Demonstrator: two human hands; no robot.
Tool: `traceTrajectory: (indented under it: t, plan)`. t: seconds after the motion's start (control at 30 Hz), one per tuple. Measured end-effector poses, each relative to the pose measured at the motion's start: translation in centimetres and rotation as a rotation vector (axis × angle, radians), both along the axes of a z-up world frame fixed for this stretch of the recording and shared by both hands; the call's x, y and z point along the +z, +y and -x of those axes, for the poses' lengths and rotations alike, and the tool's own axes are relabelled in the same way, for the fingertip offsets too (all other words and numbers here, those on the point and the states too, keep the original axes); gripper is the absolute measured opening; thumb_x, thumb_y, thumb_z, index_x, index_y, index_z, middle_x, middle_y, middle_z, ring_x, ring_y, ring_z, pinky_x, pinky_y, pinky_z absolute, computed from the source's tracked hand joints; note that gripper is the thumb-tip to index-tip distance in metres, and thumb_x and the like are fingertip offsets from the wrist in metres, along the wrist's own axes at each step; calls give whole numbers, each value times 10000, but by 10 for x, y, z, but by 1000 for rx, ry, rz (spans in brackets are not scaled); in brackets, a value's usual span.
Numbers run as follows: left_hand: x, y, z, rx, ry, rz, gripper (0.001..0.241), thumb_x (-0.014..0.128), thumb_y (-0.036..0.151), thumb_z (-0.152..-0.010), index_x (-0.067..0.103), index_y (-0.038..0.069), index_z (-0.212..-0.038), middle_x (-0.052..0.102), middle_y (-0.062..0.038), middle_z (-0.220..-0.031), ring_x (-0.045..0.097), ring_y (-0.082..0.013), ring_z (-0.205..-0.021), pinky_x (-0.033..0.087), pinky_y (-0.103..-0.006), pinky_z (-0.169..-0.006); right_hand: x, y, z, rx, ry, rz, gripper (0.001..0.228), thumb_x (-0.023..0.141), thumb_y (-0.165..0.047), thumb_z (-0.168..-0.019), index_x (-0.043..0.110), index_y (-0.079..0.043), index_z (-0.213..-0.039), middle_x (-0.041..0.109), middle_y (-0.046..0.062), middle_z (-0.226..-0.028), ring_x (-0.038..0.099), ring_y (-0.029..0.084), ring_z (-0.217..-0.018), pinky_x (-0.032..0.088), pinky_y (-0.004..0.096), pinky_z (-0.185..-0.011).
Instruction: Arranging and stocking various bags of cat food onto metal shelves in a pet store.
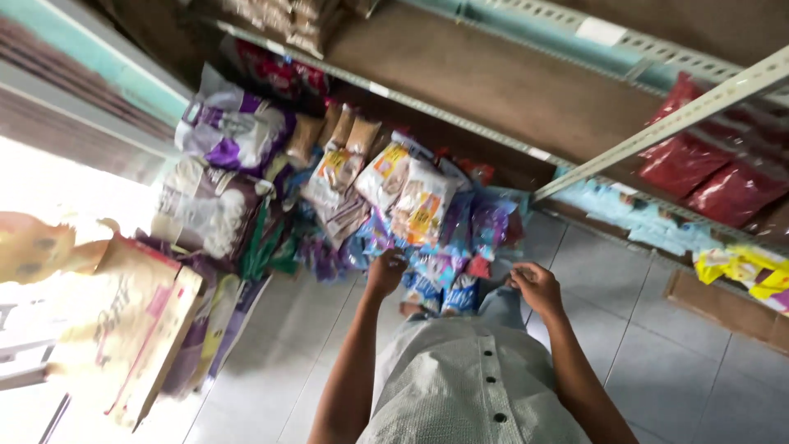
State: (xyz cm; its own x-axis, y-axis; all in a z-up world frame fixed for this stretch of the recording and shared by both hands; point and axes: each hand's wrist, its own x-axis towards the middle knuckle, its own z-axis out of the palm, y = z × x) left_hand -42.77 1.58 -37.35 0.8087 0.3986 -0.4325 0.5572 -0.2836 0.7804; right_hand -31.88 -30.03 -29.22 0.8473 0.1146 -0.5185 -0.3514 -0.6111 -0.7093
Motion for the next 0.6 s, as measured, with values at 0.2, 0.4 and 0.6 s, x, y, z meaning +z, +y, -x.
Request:
traceTrajectory:
  t: [0.2, 0.4, 0.6]
  plan:
    - [-93, 35, 139, 132, 428, 44, 313, 620, 295, -845, 609, 175, -1134, 687, -135, -959, 674, -286, -859, 571, -393, -653, 1, 2, 24, 48, 124, 90, 334, 629, -314, -849, 628, -152, -1141, 694, 117, -947, 669, 220, -869, 491, 328, -766]
    - [-92, 39, 248, 467, 622, 101, 403, 652, 343, -785, 615, 133, -1128, 676, -166, -948, 677, -312, -799, 588, -425, -562, -3, 17, 5, 189, 169, 127, 361, 625, -331, -852, 612, -159, -1169, 687, 128, -959, 661, 238, -905, 486, 350, -804]
    - [-20, 16, 213, 545, 471, 67, 390, 598, 274, -850, 584, 72, -1183, 652, -233, -1033, 663, -334, -887, 538, -449, -749, -7, 46, -24, 387, 174, 154, 355, 590, -349, -849, 611, -179, -1160, 700, 88, -886, 657, 235, -916, 483, 347, -802]
